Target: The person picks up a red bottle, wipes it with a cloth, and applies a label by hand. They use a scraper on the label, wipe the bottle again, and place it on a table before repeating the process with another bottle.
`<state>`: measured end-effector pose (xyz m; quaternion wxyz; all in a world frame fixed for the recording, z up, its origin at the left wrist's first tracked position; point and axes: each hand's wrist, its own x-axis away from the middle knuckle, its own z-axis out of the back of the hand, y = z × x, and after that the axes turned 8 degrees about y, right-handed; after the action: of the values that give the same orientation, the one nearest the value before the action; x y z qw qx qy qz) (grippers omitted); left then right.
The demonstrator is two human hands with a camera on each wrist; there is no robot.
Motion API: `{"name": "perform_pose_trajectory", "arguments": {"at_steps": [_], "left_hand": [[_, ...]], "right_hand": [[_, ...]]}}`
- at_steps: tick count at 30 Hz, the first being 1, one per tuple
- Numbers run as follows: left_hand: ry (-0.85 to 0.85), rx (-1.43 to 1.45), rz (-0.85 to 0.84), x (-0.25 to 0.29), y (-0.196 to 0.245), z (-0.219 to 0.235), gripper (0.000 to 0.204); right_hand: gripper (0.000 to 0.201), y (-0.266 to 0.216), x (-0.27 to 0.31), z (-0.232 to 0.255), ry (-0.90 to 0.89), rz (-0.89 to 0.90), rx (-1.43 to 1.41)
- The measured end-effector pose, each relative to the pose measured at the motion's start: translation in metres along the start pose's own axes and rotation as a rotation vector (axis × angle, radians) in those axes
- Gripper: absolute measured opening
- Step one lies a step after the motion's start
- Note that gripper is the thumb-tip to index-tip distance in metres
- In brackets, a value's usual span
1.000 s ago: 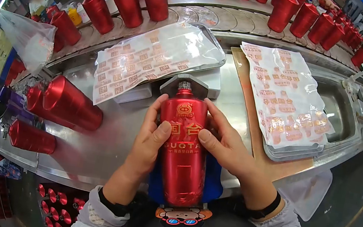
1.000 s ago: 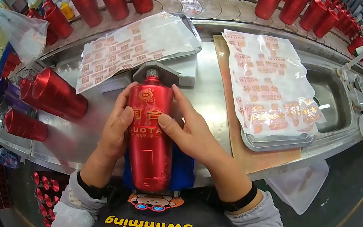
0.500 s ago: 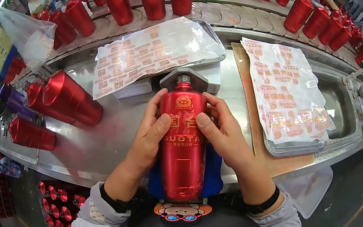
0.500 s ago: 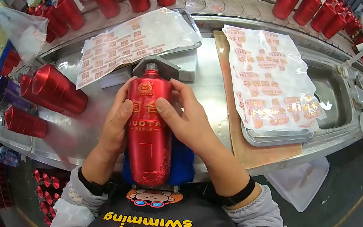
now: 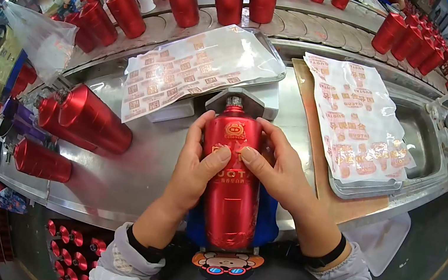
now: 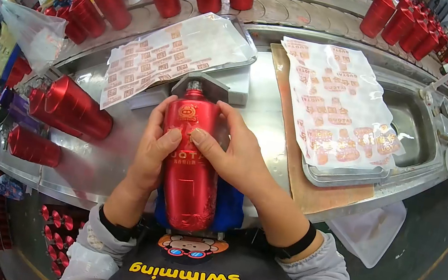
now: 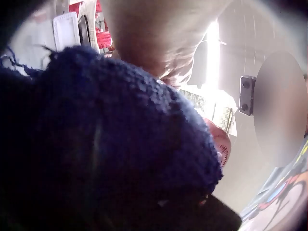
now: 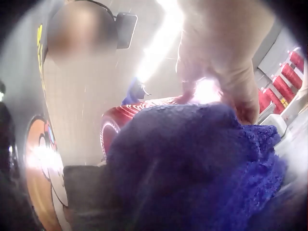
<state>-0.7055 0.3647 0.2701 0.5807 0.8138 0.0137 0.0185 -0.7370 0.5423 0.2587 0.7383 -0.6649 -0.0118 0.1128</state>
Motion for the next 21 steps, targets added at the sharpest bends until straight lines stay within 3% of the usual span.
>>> {"name": "perform_pose_trajectory", "arguments": {"at_steps": [9,12,21], "left_hand": [[0.034,0.033,-0.004,0.000,0.001,-0.002,0.080],[0.056,-0.162,-0.111,0.001,0.005,-0.007,0.081],[0.058,-0.240,-0.070,-0.009,0.004,-0.003,0.075]], "right_hand": [[0.079,-0.003,0.004,0.007,-0.078,-0.043,-0.113],[0.078,0.001,0.007,0.008,-0.104,-0.006,-0.096],[0.081,-0.002,0.009,0.010,-0.122,-0.046,-0.093]]}}
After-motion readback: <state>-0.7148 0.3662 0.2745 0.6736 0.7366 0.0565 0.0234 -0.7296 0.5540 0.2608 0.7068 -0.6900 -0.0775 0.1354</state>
